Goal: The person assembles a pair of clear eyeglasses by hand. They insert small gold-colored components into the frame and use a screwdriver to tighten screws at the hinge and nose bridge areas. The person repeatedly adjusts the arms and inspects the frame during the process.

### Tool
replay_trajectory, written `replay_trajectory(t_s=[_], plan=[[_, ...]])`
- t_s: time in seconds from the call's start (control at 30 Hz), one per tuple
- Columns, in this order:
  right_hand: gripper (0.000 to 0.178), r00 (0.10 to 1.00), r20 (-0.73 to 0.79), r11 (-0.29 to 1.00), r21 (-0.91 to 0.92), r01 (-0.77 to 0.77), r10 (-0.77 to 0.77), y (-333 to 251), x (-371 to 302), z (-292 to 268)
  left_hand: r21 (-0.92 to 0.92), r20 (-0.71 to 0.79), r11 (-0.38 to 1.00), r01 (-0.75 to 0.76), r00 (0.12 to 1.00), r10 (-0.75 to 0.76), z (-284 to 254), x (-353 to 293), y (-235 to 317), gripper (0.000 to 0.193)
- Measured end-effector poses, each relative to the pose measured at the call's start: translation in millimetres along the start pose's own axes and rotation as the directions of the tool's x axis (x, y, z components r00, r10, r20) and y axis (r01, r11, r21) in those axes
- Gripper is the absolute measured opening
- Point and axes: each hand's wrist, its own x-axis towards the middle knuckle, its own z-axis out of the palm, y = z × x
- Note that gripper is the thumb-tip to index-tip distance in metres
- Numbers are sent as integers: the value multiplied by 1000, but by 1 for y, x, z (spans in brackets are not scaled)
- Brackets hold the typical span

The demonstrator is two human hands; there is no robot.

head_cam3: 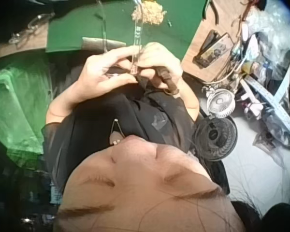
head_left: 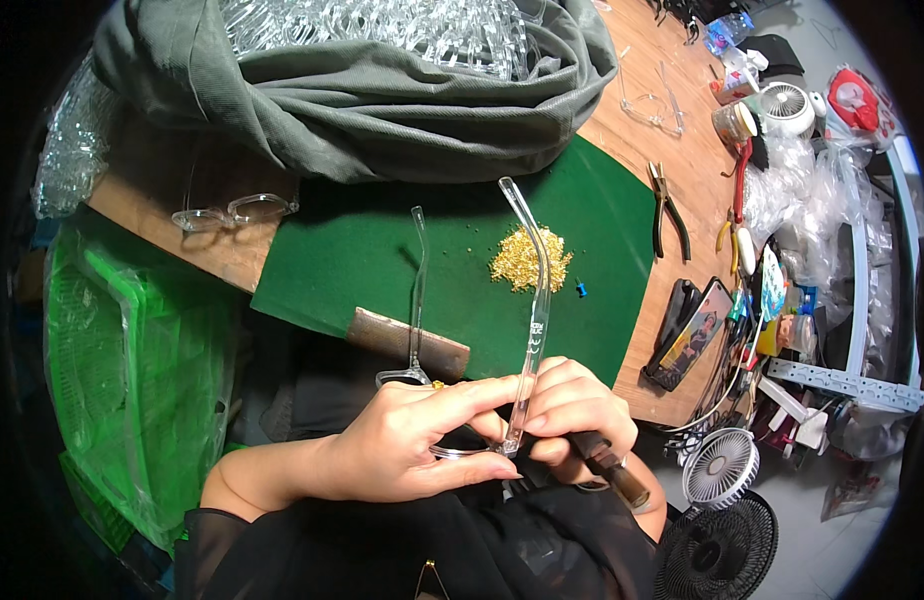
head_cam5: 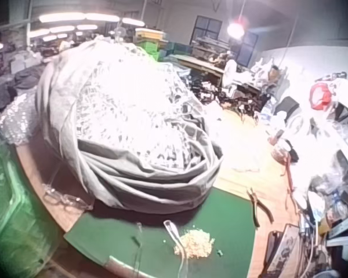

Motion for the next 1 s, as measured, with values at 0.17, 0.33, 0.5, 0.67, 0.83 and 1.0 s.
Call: replay_trajectory(t_s=[0.17,0.33,0.5,0.67,0.83,1.0], plan=[[23,856,260,893,-193,-407,446,-10,-10,-24,-16,16,1000,10,1000,-10,-11,-1,2,64],[27,428,534,614,-235,-753,730,-30,0,-19,20,26,1000,-5,1000,4,-9,0,-3,64],[26,445,558,667,-287,-688,700,-34,12,-21,60,3,998,-19,1000,19,-10,-2,-3,64],[23,465,567,700,-313,-643,680,-36,14,-21,84,27,996,14,1000,-16,-11,-2,-2,64],[27,528,460,698,-411,-587,714,-34,8,-15,132,26,990,49,998,-53,-10,-2,0,64],[32,598,355,689,-486,-538,718,-35,3,-11,201,35,976,87,995,-96,-10,-2,5,65]])
